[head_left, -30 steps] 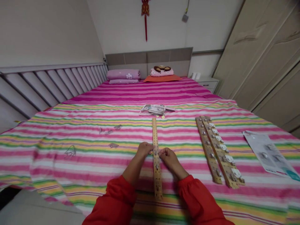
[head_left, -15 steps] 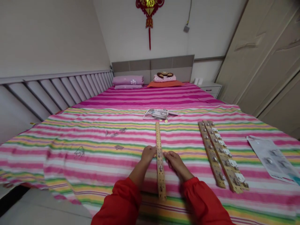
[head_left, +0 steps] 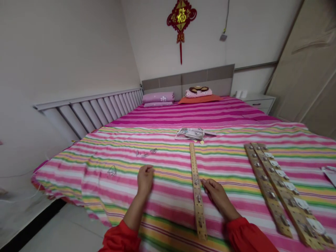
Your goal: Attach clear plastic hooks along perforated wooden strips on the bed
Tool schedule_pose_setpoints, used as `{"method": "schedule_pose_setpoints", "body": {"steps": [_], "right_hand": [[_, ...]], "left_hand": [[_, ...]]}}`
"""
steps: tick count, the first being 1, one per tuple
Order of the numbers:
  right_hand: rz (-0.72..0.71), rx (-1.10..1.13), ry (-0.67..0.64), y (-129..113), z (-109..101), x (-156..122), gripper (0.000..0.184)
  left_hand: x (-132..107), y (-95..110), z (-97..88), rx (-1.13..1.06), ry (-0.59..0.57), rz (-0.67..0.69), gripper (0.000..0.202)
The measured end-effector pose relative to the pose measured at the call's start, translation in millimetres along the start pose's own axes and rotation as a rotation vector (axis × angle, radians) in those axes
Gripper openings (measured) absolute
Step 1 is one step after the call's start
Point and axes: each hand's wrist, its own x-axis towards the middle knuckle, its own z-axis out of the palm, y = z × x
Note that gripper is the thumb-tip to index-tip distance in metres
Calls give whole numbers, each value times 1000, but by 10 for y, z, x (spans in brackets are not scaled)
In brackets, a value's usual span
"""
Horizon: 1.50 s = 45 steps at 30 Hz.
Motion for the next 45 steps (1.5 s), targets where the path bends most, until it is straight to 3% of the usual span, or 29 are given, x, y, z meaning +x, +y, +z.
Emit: {"method": "schedule_pose_setpoints", "body": {"steps": [3, 6, 12, 14, 17, 20, 22, 24, 27, 32, 36, 39, 45], "right_hand": [[-16, -16, 7, 6, -3, 3, 46], [-16, -13, 15, 2, 3, 2, 47], [17, 18, 20, -33, 24, -19, 48], [15, 30, 22, -32, 25, -17, 48], [5, 40, 23, -29, 25, -13, 49], [0, 46, 26, -43, 31, -22, 49], [3, 63, 35, -62, 38, -40, 50], [8, 91, 43, -82, 43, -61, 49], [9, 151, 56, -105, 40, -85, 46], [-15, 216, 100, -175, 35, -157, 39], [-128, 198, 130, -349, 105, -361, 36], [-221, 49, 95, -518, 194, -562, 34], [-452, -230, 0, -662, 218, -707, 57]], "left_hand": [[133, -137, -207, 214, 37, 172, 15], [133, -189, -281, 339, -5, 283, 18], [95, -119, -260, 396, -54, 301, 19], [86, -58, -240, 294, -23, 199, 17], [18, 69, -185, -102, -25, -113, 15], [-138, 224, -99, -573, -120, -508, 16], [-284, 339, -29, -754, -190, -692, 15], [-443, 462, 46, -834, -228, -771, 16], [-665, 647, 158, -848, -282, -784, 20], [-876, 843, 266, -637, -428, -659, 25], [-926, 899, 227, -286, -473, -294, 18], [-966, 975, 177, 17, -465, -71, 9], [-1063, 1210, 121, 314, -657, 86, 8]]}}
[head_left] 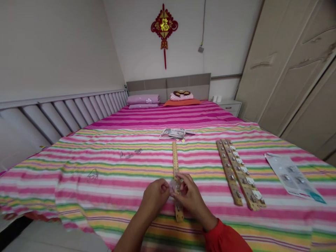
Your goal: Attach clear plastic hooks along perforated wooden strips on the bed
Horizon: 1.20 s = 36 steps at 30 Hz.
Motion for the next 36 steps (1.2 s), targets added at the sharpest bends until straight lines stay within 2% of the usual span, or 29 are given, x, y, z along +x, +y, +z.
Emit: {"method": "schedule_pose_setpoints", "body": {"steps": [4, 7, 9, 12, 17, 21, 24, 27, 30, 33, 36], "right_hand": [[-20, -40, -76, 70, -143, 32, 66], [-38, -26, -74, 36, -215, 23, 54], [-63, 0, -125, -37, -217, -4, 44], [-77, 8, -221, -144, -180, -48, 40], [-39, 69, -243, -203, -175, -71, 7], [-34, 90, -288, -223, -200, -93, 10], [-54, 42, -301, -227, -192, -124, 13], [-53, 26, -227, -190, -182, -136, 15], [68, 122, -81, -117, -194, -118, 19], [238, 296, 7, -42, -216, -86, 28], [355, 429, 61, 18, -216, -62, 32]], "left_hand": [[-34, 39, -63, 96, -84, 29, 11], [-46, 56, -123, 136, -122, 25, 12], [-56, 97, -160, 124, -186, 23, 12], [-73, 185, -199, 133, -267, 56, 12], [-99, 290, -247, 296, -205, 204, 18], [-141, 405, -307, 439, -278, 274, 18], [-158, 497, -333, 492, -287, 296, 18], [-129, 519, -318, 325, -179, 342, 16], [-70, 459, -266, -46, 48, 372, 18], [-10, 337, -160, -408, 188, 220, 18], [53, 176, 4, -647, 146, 51, 23]]}}
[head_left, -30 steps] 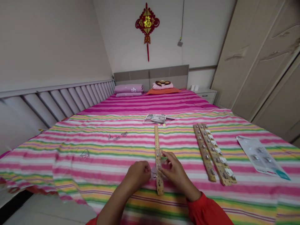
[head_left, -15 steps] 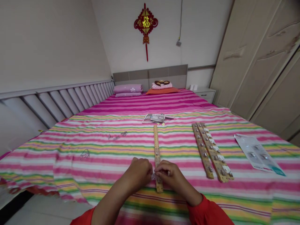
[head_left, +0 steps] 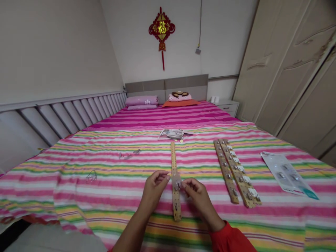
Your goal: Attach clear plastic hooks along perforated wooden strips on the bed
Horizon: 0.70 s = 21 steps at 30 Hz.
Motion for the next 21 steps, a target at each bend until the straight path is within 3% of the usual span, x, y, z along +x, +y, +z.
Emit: {"method": "schedule_pose_setpoints", "body": {"steps": [5, 14, 21], "right_hand": [[89, 125, 28, 57, 30, 96, 32], [69, 67, 43, 105, 31, 674, 29], [67, -4, 54, 340, 13, 1097, 29]], "left_hand": [[137, -313, 95, -147, -67, -77, 25], [748, -423, 264, -204, -54, -125, 19], [1118, -660, 392, -169, -19, -256, 7]]}}
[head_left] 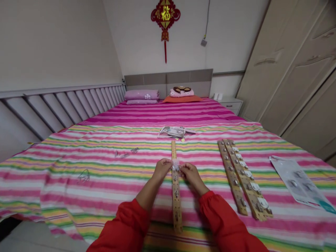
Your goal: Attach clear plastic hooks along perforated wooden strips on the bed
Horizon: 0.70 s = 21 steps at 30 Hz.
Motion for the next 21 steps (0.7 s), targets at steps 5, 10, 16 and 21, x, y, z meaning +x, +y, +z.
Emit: {"method": "schedule_pose_setpoints", "body": {"steps": [5, 10, 16, 21], "right_hand": [[-25, -86, 28, 197, -11, 182, 26], [-60, -183, 57, 319, -34, 280, 20], [-95, -281, 68, 406, -47, 312, 20], [-114, -330, 71, 458, -53, 307, 22]], "left_hand": [[200, -152, 26, 35, 33, -11, 4], [298, -278, 22, 67, 62, -19, 2], [351, -382, 20, 102, 95, -27, 2], [391, -446, 29, 120, 114, -30, 2]]}}
